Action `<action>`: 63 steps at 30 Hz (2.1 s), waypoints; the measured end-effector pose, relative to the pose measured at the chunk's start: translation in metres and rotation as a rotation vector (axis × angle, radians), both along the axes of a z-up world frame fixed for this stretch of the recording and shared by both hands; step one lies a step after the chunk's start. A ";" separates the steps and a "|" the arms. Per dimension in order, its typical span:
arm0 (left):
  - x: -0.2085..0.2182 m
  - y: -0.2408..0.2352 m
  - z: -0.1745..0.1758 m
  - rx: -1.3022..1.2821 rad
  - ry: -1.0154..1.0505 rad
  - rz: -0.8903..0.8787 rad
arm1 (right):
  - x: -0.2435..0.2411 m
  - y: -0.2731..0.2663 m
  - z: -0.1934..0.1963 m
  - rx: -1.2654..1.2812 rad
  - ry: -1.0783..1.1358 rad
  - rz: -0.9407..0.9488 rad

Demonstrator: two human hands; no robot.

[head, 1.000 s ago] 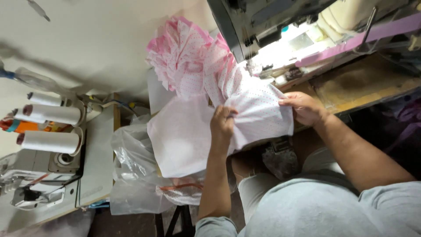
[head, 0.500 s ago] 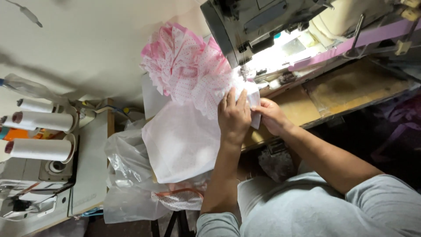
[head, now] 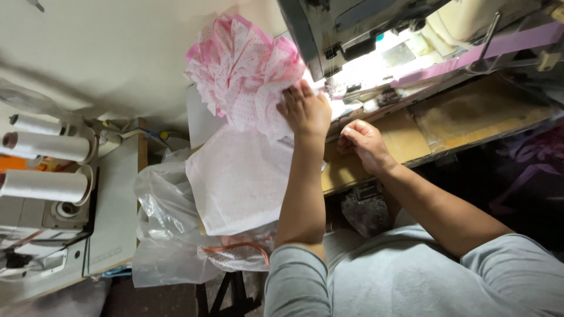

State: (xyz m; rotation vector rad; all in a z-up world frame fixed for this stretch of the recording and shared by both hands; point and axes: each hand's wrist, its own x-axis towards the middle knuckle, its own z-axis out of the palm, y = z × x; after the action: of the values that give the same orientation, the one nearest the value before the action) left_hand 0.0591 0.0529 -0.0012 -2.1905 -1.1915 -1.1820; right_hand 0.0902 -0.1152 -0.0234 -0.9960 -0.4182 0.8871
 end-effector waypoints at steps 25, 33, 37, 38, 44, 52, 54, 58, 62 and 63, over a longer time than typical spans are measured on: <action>-0.216 -0.044 -0.069 -1.057 -0.181 -0.137 | -0.099 0.013 0.021 -0.209 -1.775 0.275; -0.309 -0.037 -0.037 -0.596 -0.167 -0.134 | -0.082 0.057 0.066 0.472 -1.143 0.052; -0.336 -0.100 0.113 -0.941 -0.449 -0.121 | -0.049 0.011 0.121 0.608 -0.926 0.190; -0.331 -0.111 0.127 -0.946 -0.448 -0.117 | -0.051 0.001 0.127 0.604 -0.922 0.193; -0.299 -0.126 0.153 -0.944 -0.280 -0.265 | -0.107 -0.008 0.091 0.383 -1.119 0.348; -0.314 -0.090 0.015 -0.779 0.290 0.181 | -0.132 0.055 0.006 0.112 -1.929 0.179; -0.344 -0.057 -0.026 -0.686 0.310 0.093 | -0.132 0.081 -0.025 0.136 -1.817 0.185; -0.382 -0.021 -0.042 -0.881 -0.156 -0.176 | -0.121 0.101 -0.015 0.064 -1.266 0.436; -0.368 -0.053 0.045 -0.998 -0.798 -0.407 | -0.090 0.080 0.028 0.387 -1.044 0.272; -0.357 -0.077 0.085 -0.999 -0.881 -0.461 | -0.082 0.057 0.060 0.430 -1.022 0.267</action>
State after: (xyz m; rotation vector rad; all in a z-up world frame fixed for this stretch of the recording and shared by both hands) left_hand -0.2982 -0.0244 0.0843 -2.8155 -2.0066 -2.2577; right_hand 0.0085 -0.0582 0.0367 -0.9373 -1.5655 0.4170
